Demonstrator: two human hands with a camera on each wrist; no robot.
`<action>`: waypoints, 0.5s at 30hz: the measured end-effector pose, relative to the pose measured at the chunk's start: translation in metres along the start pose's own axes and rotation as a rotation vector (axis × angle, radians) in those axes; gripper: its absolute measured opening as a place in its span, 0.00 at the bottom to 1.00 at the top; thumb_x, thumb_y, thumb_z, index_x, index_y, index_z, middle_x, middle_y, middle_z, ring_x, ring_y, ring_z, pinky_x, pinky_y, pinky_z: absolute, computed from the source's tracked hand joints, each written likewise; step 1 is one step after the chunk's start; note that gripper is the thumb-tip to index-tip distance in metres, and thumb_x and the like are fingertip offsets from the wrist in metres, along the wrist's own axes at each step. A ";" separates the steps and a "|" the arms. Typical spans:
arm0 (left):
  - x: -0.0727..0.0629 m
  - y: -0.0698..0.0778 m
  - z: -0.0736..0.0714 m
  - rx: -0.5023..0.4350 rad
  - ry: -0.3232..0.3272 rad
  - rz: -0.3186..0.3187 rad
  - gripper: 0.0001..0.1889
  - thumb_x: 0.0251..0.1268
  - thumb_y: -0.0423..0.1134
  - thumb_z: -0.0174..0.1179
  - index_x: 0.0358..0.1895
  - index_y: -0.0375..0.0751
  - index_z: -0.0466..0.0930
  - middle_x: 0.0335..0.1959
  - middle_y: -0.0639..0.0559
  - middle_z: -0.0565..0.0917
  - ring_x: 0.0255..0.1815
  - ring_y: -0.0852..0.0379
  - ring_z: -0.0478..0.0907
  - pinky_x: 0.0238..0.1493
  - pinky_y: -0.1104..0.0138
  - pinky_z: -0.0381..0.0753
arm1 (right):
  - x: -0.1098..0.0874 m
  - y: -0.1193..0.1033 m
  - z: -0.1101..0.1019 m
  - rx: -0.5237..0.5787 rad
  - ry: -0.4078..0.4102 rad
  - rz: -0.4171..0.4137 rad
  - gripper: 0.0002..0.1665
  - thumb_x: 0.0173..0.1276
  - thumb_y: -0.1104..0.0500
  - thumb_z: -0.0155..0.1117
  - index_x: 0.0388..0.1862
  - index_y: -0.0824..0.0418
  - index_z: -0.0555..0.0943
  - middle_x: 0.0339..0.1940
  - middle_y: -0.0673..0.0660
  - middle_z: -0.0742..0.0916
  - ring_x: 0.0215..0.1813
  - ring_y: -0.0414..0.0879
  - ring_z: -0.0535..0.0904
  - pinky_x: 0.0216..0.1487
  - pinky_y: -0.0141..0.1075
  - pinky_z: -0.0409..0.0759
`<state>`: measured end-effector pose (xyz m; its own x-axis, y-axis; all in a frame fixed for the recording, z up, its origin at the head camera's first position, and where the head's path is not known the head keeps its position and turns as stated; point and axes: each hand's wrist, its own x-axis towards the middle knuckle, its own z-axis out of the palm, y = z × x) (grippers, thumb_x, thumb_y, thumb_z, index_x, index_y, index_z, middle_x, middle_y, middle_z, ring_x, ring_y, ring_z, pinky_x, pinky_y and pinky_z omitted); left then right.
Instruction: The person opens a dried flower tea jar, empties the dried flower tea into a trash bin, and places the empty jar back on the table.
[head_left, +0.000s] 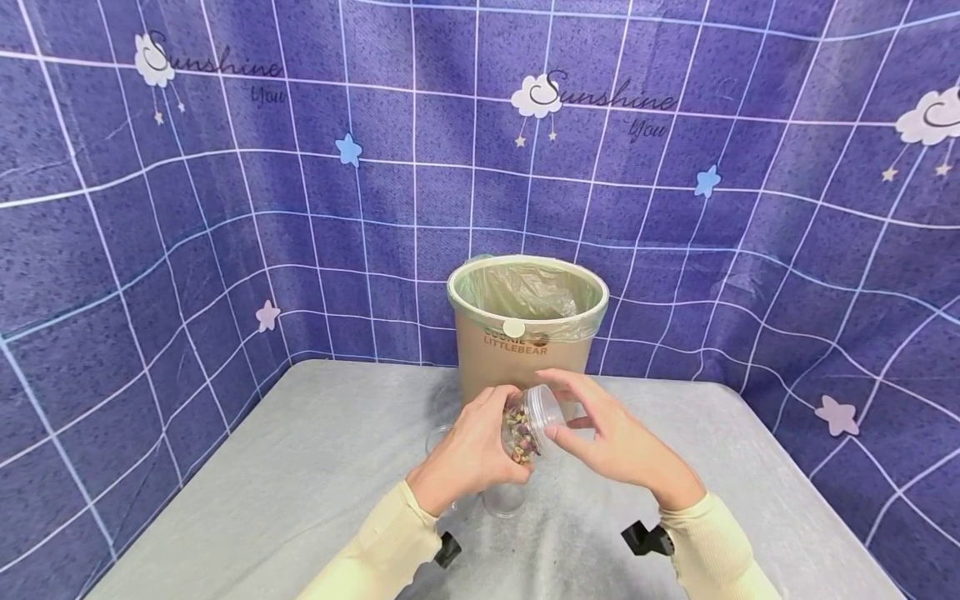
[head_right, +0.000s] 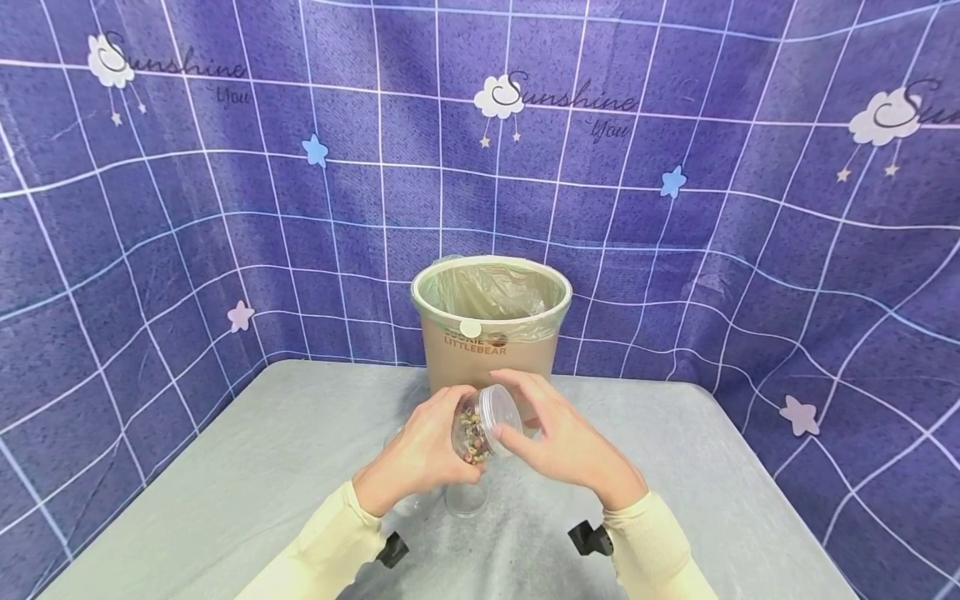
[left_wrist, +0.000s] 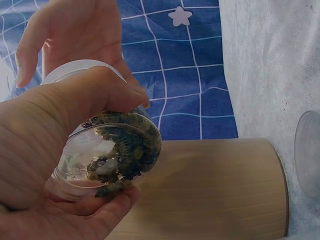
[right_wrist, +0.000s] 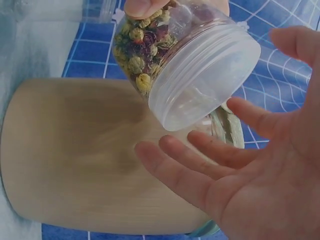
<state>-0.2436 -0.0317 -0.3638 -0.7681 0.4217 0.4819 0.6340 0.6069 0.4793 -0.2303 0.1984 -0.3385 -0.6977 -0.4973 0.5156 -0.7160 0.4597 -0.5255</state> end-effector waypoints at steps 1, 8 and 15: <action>0.000 0.000 0.000 0.000 0.000 -0.002 0.46 0.32 0.42 0.82 0.64 0.44 0.72 0.55 0.52 0.80 0.52 0.55 0.79 0.55 0.61 0.81 | 0.000 0.000 0.000 -0.003 0.004 0.019 0.38 0.74 0.52 0.67 0.79 0.50 0.65 0.72 0.56 0.77 0.64 0.54 0.81 0.54 0.47 0.86; 0.000 0.001 -0.001 0.003 0.000 -0.017 0.46 0.32 0.43 0.83 0.64 0.44 0.72 0.55 0.52 0.80 0.51 0.55 0.79 0.54 0.61 0.81 | 0.000 0.000 0.000 -0.022 0.032 0.119 0.34 0.76 0.49 0.64 0.77 0.49 0.67 0.66 0.58 0.81 0.55 0.50 0.85 0.49 0.40 0.86; 0.000 0.001 -0.001 0.005 -0.006 -0.023 0.47 0.32 0.43 0.83 0.65 0.44 0.72 0.55 0.52 0.80 0.51 0.56 0.79 0.54 0.61 0.82 | 0.001 0.001 0.001 -0.042 0.051 0.185 0.31 0.76 0.47 0.63 0.74 0.53 0.71 0.59 0.60 0.84 0.44 0.45 0.86 0.41 0.36 0.85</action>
<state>-0.2426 -0.0315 -0.3627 -0.7828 0.4116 0.4667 0.6159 0.6200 0.4862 -0.2316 0.1976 -0.3396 -0.8172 -0.3637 0.4471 -0.5748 0.5704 -0.5867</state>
